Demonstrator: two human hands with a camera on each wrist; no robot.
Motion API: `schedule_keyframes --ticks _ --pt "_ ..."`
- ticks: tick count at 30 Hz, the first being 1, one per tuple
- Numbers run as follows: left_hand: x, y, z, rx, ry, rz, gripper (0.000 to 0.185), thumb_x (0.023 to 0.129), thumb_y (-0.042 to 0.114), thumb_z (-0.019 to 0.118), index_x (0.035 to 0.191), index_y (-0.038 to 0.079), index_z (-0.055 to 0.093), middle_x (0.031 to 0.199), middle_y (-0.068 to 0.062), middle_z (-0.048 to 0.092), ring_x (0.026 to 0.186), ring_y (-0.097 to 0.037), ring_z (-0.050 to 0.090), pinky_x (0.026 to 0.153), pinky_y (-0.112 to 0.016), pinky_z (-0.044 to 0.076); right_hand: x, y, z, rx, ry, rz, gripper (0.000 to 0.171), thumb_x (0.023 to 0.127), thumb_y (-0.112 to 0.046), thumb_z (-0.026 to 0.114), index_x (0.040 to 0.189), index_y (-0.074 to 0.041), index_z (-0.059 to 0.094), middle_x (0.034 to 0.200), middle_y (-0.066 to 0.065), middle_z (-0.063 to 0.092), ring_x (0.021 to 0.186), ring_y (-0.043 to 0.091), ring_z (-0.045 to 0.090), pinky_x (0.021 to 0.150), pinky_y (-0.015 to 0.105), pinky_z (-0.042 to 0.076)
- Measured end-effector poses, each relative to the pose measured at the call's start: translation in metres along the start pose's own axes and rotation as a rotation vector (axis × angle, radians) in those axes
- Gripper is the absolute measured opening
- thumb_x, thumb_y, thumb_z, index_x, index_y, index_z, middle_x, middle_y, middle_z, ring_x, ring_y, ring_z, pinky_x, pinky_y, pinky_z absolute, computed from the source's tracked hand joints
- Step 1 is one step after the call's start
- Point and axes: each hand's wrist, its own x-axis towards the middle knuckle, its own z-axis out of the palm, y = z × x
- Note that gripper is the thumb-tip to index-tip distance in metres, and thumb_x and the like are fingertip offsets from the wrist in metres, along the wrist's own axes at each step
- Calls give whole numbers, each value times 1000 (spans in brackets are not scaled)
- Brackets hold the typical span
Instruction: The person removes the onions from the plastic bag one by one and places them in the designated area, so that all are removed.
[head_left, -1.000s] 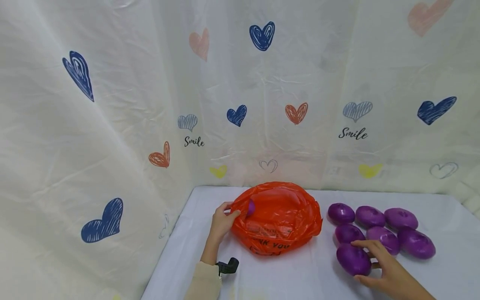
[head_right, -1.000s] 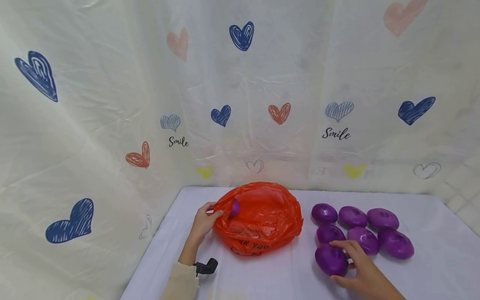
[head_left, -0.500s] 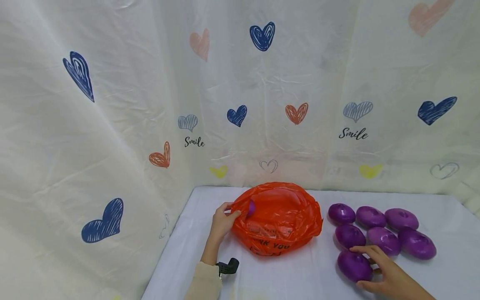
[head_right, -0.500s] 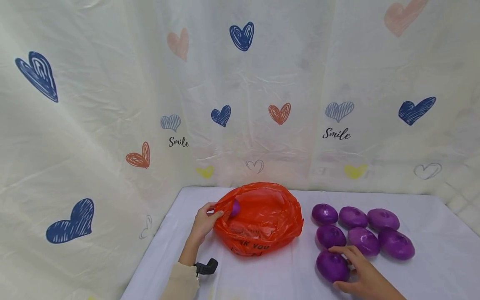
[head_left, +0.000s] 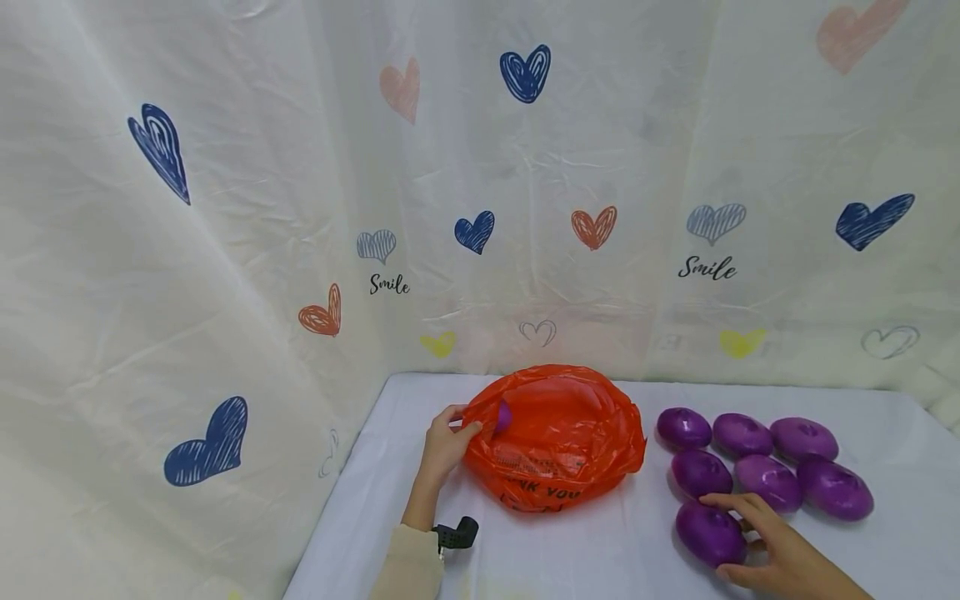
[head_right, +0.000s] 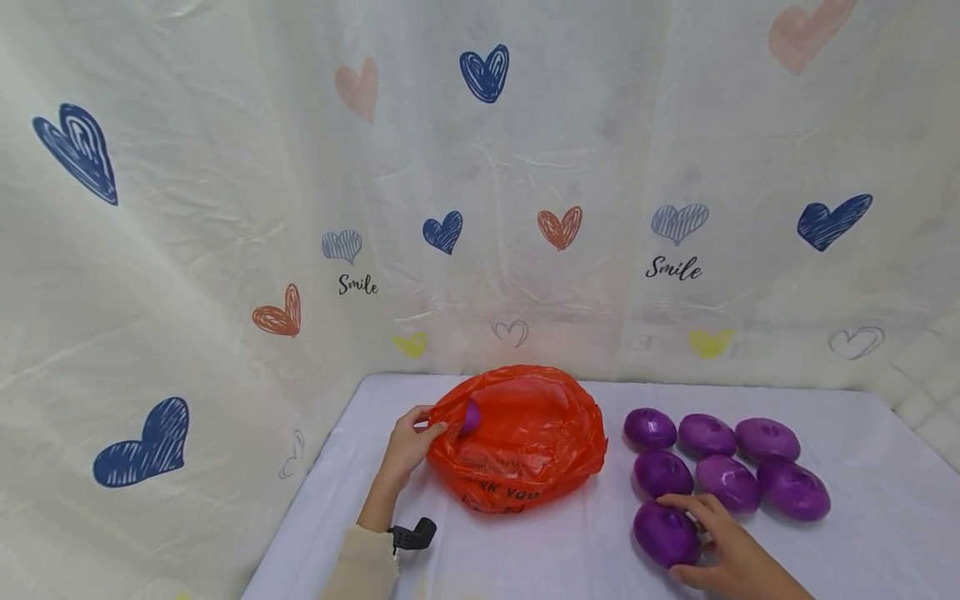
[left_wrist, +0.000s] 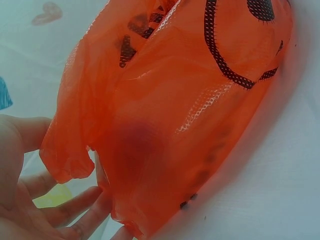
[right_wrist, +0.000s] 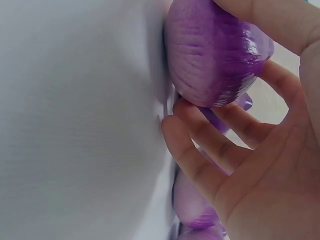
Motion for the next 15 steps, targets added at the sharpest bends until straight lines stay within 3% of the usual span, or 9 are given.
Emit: schedule_keyframes --ticks 9,13,15 --pt "1 0 -1 -12 -1 8 38 96 26 70 132 16 64 132 -11 64 110 -27 65 91 -43 61 -2 -4 -4 -10 8 -50 74 84 -25 83 147 -11 46 127 14 45 94 -12 46 71 21 55" --pt "1 0 -1 -12 0 11 38 96 26 70 132 15 64 132 -12 64 110 -28 65 91 -43 61 -3 -9 -8 -81 77 -85 70 84 -25 84 144 -11 49 123 8 49 96 -12 50 70 22 54" --pt "1 1 -1 -9 3 11 38 96 25 70 132 15 64 132 -12 63 111 -28 65 91 -44 61 -3 -14 -13 -129 109 -56 68 84 -29 83 143 -14 51 125 8 51 97 -11 50 69 26 54"
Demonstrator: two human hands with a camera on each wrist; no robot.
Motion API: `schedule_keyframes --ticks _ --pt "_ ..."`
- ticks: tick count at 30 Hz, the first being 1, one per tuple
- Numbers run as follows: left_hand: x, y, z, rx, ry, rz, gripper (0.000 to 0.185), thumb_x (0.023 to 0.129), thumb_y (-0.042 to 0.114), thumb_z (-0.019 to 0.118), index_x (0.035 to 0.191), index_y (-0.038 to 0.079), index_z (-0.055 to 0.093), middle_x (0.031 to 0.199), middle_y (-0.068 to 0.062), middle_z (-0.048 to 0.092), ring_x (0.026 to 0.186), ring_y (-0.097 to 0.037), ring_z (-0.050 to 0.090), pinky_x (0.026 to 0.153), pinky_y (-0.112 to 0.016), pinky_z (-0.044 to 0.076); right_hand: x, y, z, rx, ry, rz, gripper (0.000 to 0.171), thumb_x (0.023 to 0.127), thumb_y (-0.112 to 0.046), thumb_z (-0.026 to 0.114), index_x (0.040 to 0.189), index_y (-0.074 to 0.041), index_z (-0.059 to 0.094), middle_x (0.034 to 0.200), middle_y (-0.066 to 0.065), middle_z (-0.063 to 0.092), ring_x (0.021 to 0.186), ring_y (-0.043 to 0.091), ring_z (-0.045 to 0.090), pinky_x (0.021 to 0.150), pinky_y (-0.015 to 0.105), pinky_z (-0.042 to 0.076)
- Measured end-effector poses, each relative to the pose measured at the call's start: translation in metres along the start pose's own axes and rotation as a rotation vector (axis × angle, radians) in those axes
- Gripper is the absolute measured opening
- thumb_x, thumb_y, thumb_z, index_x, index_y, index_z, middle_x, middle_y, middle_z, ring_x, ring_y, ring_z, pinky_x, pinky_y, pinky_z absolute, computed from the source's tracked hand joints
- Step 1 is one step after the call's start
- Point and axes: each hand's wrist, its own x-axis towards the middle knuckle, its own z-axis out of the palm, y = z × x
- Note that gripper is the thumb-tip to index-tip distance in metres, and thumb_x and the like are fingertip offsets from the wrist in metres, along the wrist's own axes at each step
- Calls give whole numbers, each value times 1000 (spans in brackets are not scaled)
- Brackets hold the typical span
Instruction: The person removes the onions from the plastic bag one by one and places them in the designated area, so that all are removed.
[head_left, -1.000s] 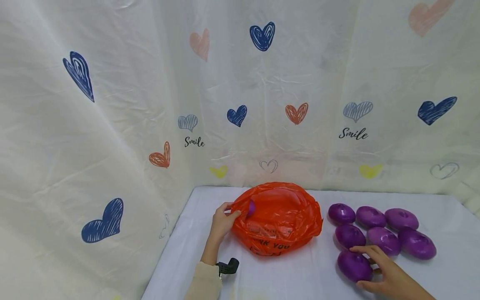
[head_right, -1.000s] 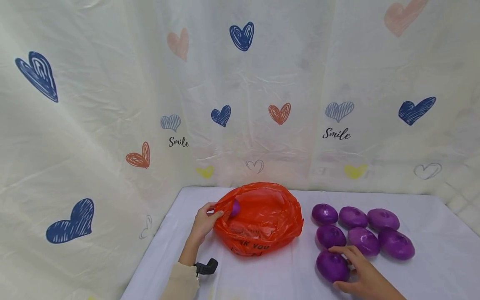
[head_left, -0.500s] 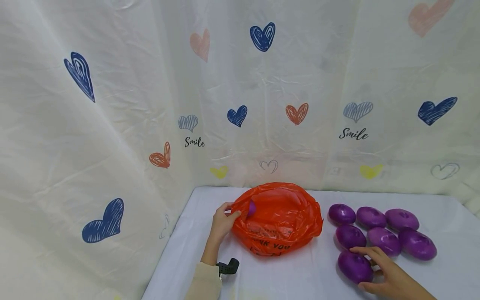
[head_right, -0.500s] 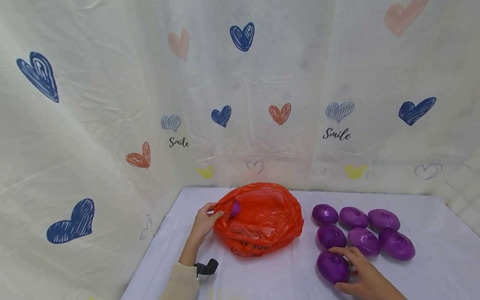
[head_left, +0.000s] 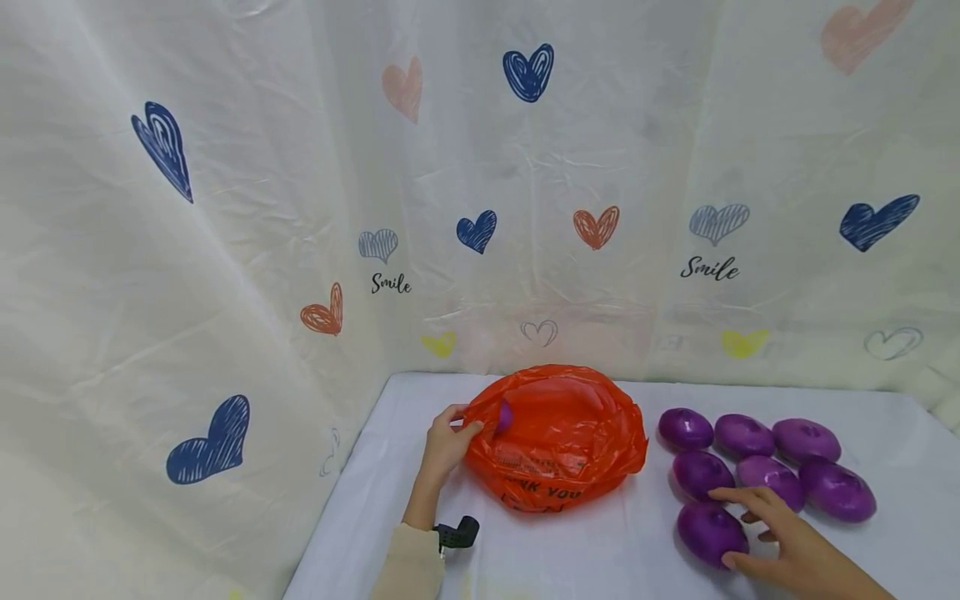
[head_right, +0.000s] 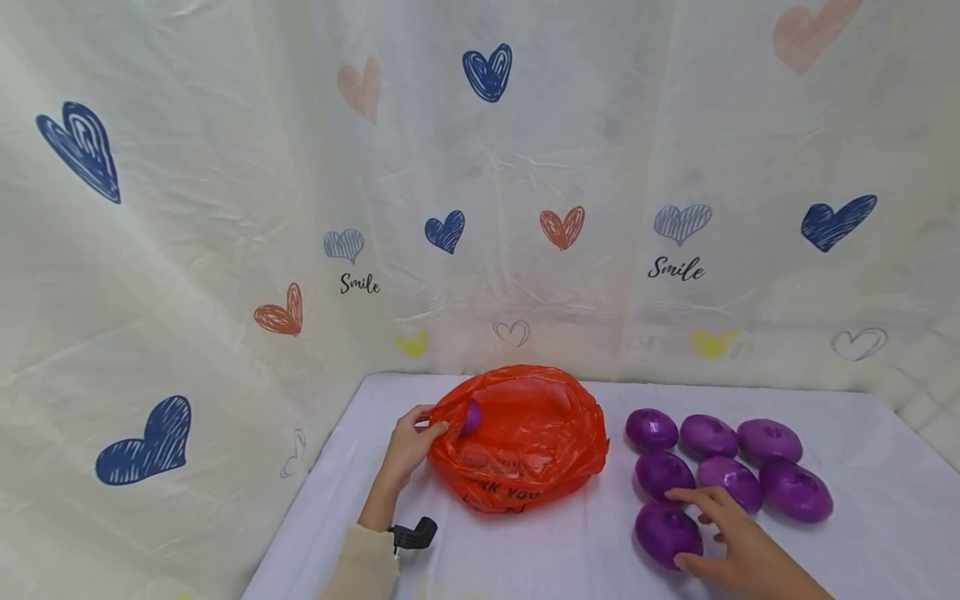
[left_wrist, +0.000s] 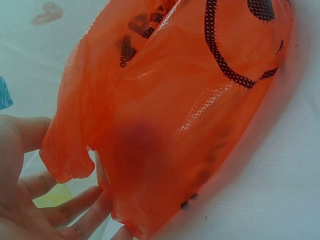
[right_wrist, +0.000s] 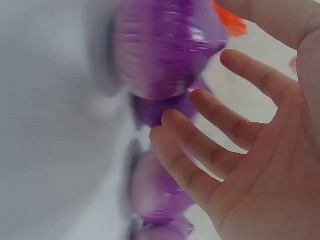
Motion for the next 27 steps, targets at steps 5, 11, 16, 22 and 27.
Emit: schedule_keyframes --ticks 5,11,16,22,27 --pt "0 1 1 5 0 1 37 96 25 70 132 15 64 132 -11 64 110 -27 64 91 -43 60 4 -16 -11 -68 105 0 61 86 -31 82 140 -19 56 129 5 56 101 -12 52 71 22 54" --pt "-1 2 0 10 1 11 37 96 26 70 131 15 64 131 -11 64 110 -27 64 91 -43 61 27 -47 -11 -4 279 -221 56 82 -10 84 133 -18 61 125 -20 59 104 -9 58 87 1 42" --pt "0 -1 0 16 3 18 36 96 25 70 130 14 65 131 -13 64 110 -28 64 91 -43 61 50 -80 -5 47 252 -228 47 87 -13 80 130 -18 61 120 -10 67 98 -1 64 82 15 55" --pt "0 0 0 8 1 12 35 96 24 70 130 15 65 131 -12 64 111 -28 64 91 -43 60 80 -112 11 74 165 -260 39 93 -23 76 129 -22 62 119 -5 67 101 2 60 83 23 56" --pt "0 1 0 6 -3 15 35 96 24 70 130 15 65 131 -13 64 111 -28 64 92 -44 60 106 -133 27 107 119 -254 38 96 -32 72 131 -25 60 124 -11 64 110 11 65 91 34 59"
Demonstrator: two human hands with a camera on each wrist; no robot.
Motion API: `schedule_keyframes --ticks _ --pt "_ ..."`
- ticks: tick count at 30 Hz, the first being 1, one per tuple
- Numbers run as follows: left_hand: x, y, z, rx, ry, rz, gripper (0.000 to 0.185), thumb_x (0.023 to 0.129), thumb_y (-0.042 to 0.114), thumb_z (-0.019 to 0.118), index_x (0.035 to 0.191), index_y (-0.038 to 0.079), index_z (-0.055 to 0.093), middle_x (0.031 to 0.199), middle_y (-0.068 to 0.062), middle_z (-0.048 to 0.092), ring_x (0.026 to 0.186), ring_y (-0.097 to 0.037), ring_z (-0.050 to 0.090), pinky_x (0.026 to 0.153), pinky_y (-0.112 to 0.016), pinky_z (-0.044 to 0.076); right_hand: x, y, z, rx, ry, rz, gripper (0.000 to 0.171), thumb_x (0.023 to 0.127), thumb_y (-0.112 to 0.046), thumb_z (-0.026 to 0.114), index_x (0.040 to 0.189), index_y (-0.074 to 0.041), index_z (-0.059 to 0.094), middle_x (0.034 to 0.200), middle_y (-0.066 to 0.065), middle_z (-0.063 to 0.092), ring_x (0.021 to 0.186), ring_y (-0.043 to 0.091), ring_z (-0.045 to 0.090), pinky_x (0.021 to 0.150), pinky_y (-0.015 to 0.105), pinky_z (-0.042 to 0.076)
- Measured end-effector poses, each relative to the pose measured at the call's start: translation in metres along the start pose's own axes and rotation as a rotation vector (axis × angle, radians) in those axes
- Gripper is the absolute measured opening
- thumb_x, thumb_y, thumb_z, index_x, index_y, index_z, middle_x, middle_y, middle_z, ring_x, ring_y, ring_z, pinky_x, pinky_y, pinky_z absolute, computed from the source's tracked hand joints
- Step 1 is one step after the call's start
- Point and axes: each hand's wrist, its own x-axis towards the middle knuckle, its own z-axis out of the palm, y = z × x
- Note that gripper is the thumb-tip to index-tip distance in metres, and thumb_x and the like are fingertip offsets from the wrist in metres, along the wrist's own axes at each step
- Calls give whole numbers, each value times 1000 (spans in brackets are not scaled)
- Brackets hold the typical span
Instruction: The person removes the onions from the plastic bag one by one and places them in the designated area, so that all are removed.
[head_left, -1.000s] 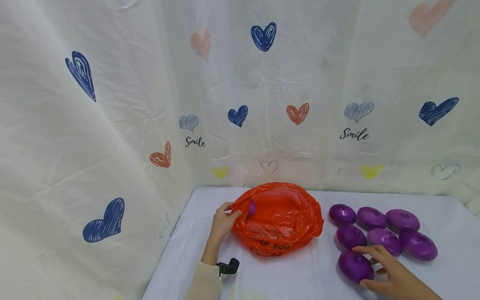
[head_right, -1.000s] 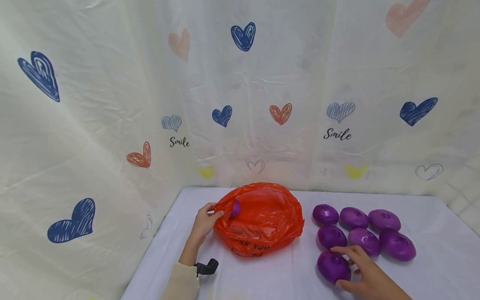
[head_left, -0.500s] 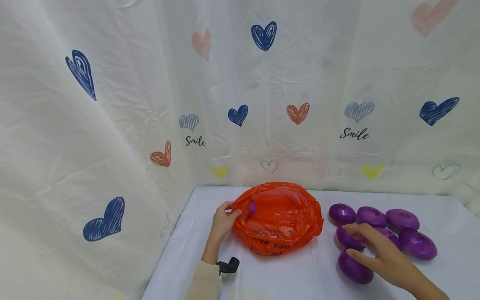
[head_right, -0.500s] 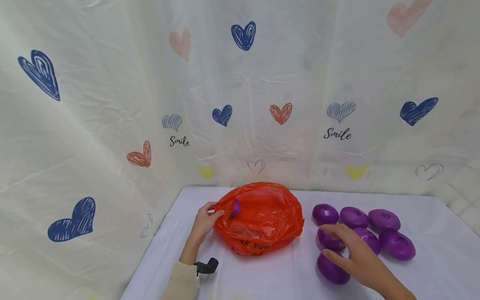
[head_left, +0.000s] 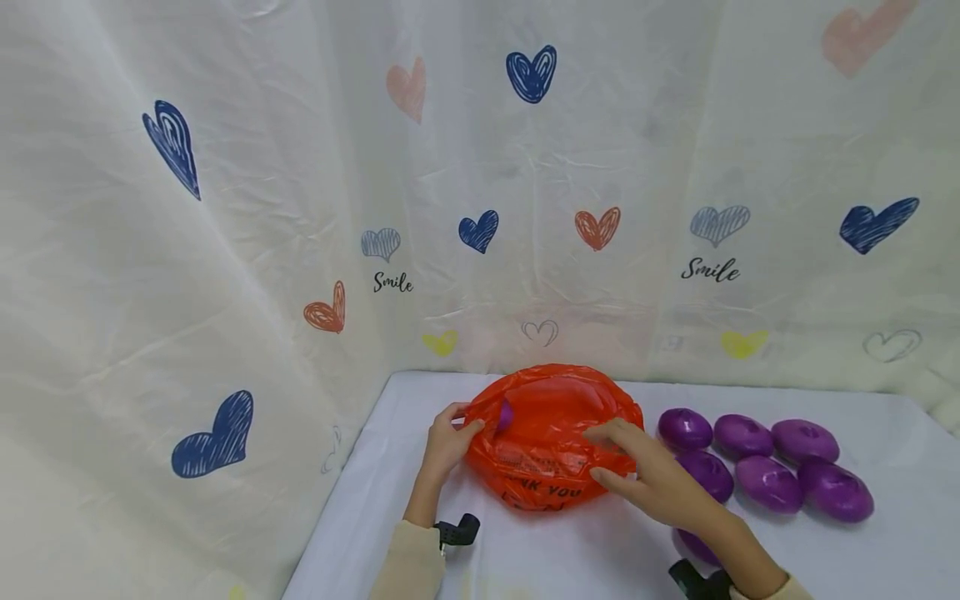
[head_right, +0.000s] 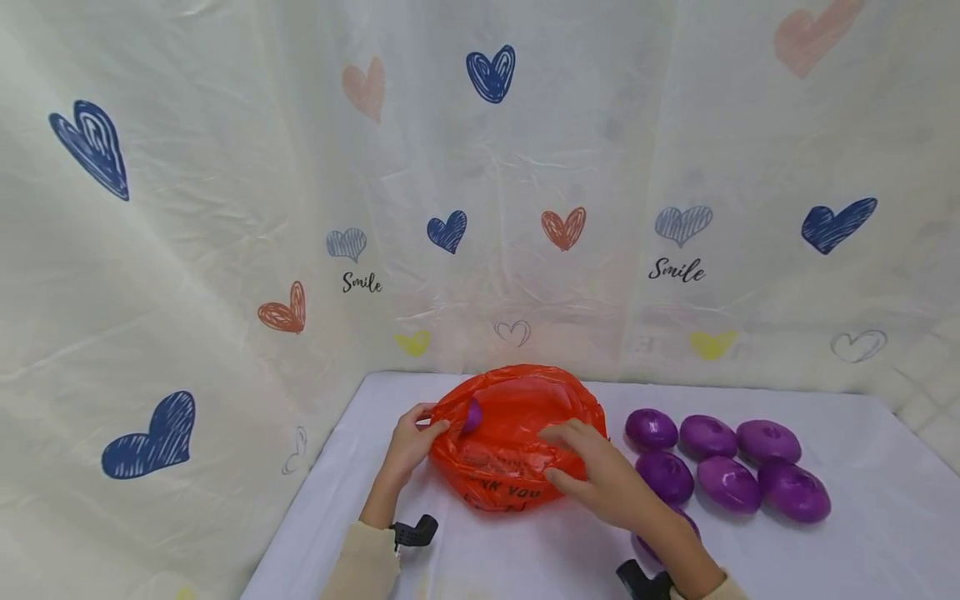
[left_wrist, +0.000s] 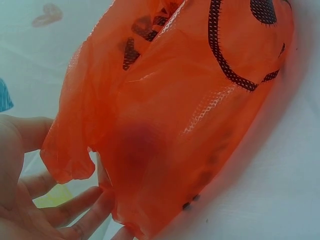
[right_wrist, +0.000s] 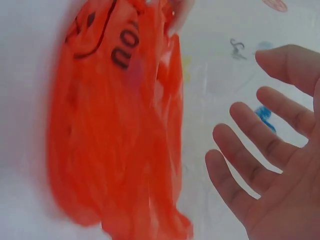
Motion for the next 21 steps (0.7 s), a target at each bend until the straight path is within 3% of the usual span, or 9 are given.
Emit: schedule_keyframes --ticks 4,9,16,21 --pt "1 -1 0 1 -2 1 35 96 24 71 129 15 65 131 -13 64 110 -28 64 92 -44 60 22 -7 17 64 -13 45 38 97 -34 70 130 -20 60 126 -6 64 117 20 65 97 42 58" --pt "0 0 0 -3 -3 4 35 96 24 70 130 14 65 131 -13 63 110 -28 64 92 -43 60 45 -7 36 103 26 91 36 94 -22 74 127 -17 60 124 -2 66 113 24 64 98 50 56" --pt "0 0 0 4 -2 9 35 96 24 70 129 14 65 131 -13 64 110 -28 64 92 -44 60 73 1 61 244 61 173 38 95 -18 72 130 -12 58 127 6 65 116 36 63 101 54 53" --pt "1 0 0 -3 -4 7 35 96 24 71 129 15 66 132 -13 64 110 -28 64 92 -43 60 92 6 80 260 41 296 42 97 -19 70 135 -9 57 134 10 63 119 33 61 100 49 55"
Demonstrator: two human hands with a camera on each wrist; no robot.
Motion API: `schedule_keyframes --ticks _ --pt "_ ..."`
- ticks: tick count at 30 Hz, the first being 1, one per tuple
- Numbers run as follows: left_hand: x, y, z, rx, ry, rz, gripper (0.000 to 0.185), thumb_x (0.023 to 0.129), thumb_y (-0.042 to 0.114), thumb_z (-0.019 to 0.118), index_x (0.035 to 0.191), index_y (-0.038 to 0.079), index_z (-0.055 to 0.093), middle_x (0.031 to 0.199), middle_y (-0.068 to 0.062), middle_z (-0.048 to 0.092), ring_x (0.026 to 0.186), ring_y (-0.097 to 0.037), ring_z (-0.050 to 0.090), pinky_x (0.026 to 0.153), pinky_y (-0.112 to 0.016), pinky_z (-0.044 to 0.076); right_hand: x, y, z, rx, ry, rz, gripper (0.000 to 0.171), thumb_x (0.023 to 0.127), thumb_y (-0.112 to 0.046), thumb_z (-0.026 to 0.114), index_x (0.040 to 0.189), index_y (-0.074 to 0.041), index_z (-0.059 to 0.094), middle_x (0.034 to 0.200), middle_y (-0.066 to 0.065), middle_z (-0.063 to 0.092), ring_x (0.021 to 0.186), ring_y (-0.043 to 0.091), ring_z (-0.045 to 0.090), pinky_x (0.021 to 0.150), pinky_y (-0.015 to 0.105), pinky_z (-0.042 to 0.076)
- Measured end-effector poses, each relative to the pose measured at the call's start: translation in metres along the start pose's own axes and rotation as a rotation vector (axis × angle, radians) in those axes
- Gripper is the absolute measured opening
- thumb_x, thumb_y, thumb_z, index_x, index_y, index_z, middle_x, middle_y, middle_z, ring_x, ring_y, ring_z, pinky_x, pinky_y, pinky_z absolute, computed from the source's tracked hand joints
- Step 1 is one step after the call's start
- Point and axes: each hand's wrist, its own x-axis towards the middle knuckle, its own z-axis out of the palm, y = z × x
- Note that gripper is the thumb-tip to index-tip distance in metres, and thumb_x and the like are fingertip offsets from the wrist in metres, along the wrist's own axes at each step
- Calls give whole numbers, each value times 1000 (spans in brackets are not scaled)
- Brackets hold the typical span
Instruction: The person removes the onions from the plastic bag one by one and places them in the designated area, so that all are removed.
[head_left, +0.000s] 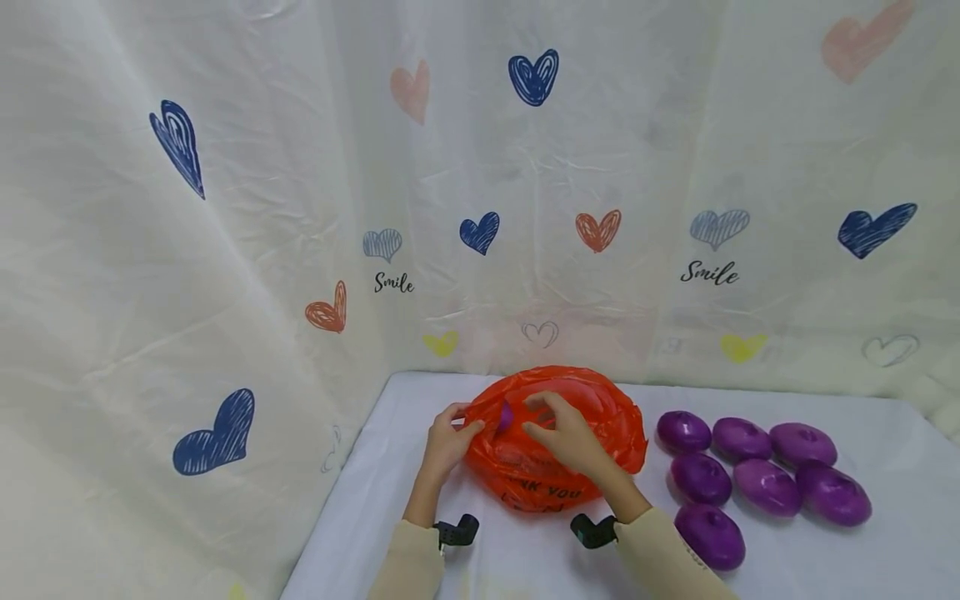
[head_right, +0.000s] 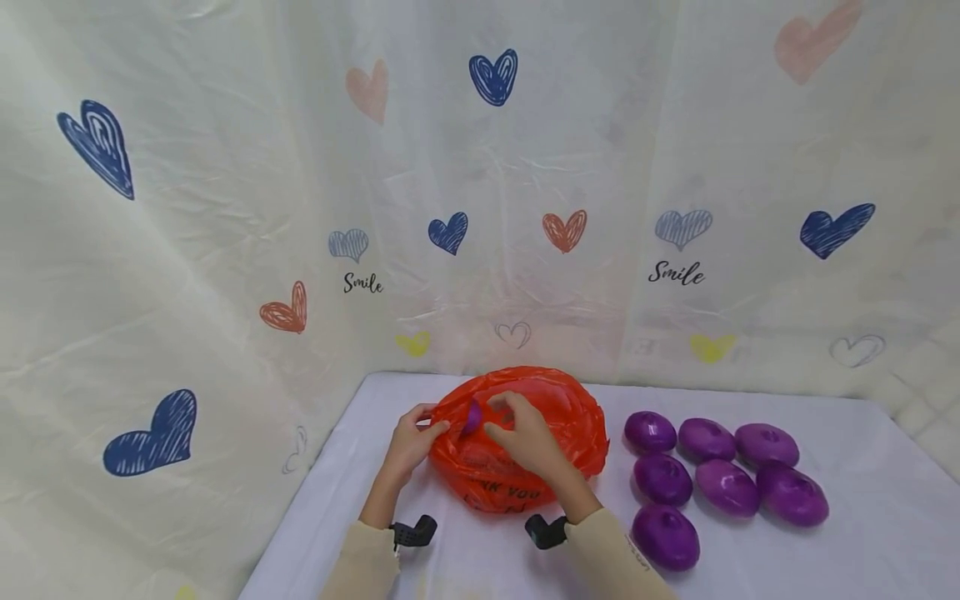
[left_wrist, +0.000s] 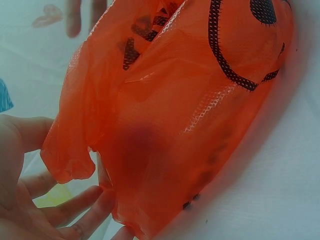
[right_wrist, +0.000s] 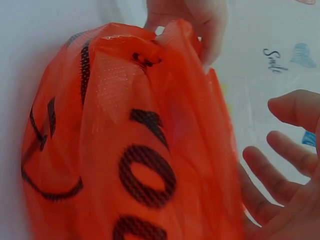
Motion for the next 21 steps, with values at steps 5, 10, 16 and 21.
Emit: schedule_keyframes --ticks 5,10,16,21 --pt "0 0 0 -1 -3 -3 36 96 25 71 129 15 65 131 -13 64 110 -28 64 92 -43 60 18 4 14 -23 -6 130 42 97 -19 69 137 -10 57 138 10 61 120 30 59 99 49 56" --pt "-1 0 -1 -4 -6 -1 34 96 24 71 129 16 66 131 -13 64 108 -27 64 91 -43 60 37 14 25 -65 -43 187 47 97 -17 69 140 -8 53 143 14 58 131 35 55 107 56 50" --pt "-1 0 -2 -2 -15 11 35 96 25 70 130 15 66 131 -13 64 109 -27 64 92 -43 60 53 30 36 -13 -88 236 65 97 -18 70 153 -7 40 154 19 47 142 43 44 113 63 39" --pt "-1 0 -3 8 -24 11 35 96 25 70 130 15 65 130 -13 64 109 -27 64 93 -44 60 56 37 45 60 -111 264 77 95 -20 72 159 -8 31 160 18 40 147 44 38 115 66 34"
